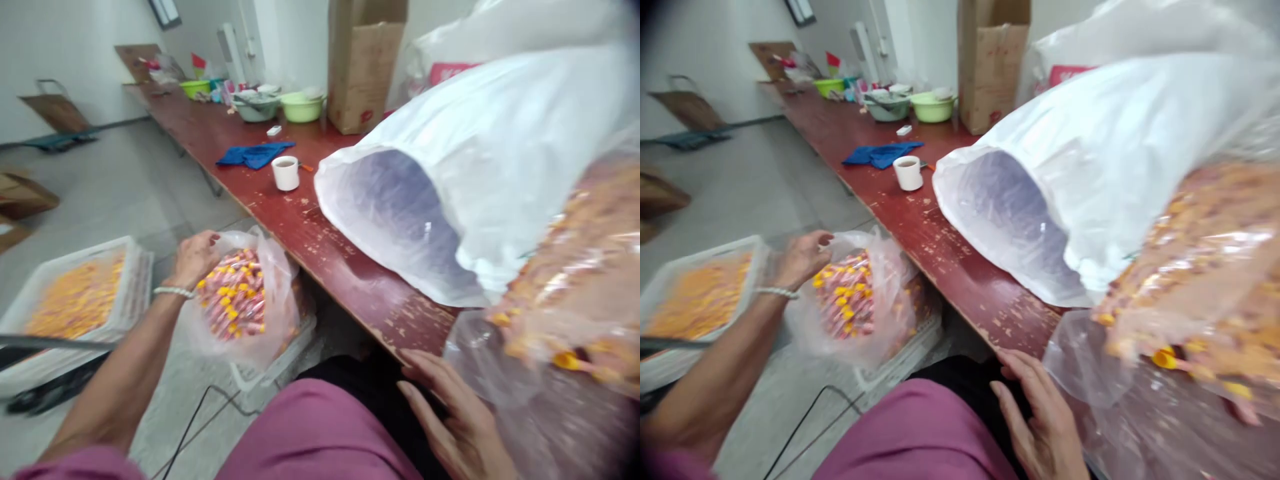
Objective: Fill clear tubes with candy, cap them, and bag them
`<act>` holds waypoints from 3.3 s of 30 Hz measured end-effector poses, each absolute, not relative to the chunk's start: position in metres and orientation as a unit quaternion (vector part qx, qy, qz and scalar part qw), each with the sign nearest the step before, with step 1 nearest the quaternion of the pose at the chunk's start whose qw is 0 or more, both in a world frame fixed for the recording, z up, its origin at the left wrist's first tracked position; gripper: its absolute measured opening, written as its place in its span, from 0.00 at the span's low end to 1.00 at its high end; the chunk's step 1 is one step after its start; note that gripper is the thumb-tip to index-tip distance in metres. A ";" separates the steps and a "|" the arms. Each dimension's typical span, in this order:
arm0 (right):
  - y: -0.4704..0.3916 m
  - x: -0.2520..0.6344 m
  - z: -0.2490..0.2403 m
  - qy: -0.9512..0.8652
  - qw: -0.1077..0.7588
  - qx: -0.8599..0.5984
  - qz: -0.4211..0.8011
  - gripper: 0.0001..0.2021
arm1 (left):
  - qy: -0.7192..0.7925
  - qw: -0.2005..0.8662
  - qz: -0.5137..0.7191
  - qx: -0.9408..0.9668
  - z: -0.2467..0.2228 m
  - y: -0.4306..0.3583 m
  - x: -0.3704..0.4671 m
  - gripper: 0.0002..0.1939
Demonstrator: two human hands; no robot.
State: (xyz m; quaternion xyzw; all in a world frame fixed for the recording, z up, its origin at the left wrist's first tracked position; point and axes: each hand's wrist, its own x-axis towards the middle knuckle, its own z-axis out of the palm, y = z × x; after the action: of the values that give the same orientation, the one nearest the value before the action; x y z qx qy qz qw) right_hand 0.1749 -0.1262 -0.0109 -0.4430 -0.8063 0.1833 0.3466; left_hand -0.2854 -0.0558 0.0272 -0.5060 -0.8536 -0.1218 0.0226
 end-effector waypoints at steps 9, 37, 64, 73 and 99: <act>-0.135 0.178 -0.012 -0.788 0.371 -0.441 0.218 0.17 | -0.548 -0.048 -0.267 -0.791 0.057 0.059 -0.065 0.18; -0.160 0.205 -0.009 -0.735 0.406 -0.495 0.224 0.19 | -0.576 -0.055 -0.146 -0.802 -0.012 0.098 0.066 0.28; -0.125 0.177 0.008 -0.644 0.474 -0.533 0.275 0.14 | -0.497 -0.290 -0.450 -0.683 -0.023 0.047 0.048 0.23; -0.073 0.185 0.023 -0.602 0.531 -0.562 0.203 0.21 | -0.344 -0.528 -0.446 -0.636 -0.001 -0.004 0.043 0.23; -0.069 0.177 0.029 -0.403 0.662 -0.504 0.380 0.12 | -0.269 -0.757 -0.282 -0.525 0.010 -0.039 0.041 0.32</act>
State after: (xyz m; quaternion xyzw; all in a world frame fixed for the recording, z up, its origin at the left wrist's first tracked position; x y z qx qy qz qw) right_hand 0.1767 -0.0694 0.0291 -0.5043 -0.4028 0.3805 0.6623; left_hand 0.0409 -0.0389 0.0105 -0.5246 -0.2687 -0.2818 -0.7571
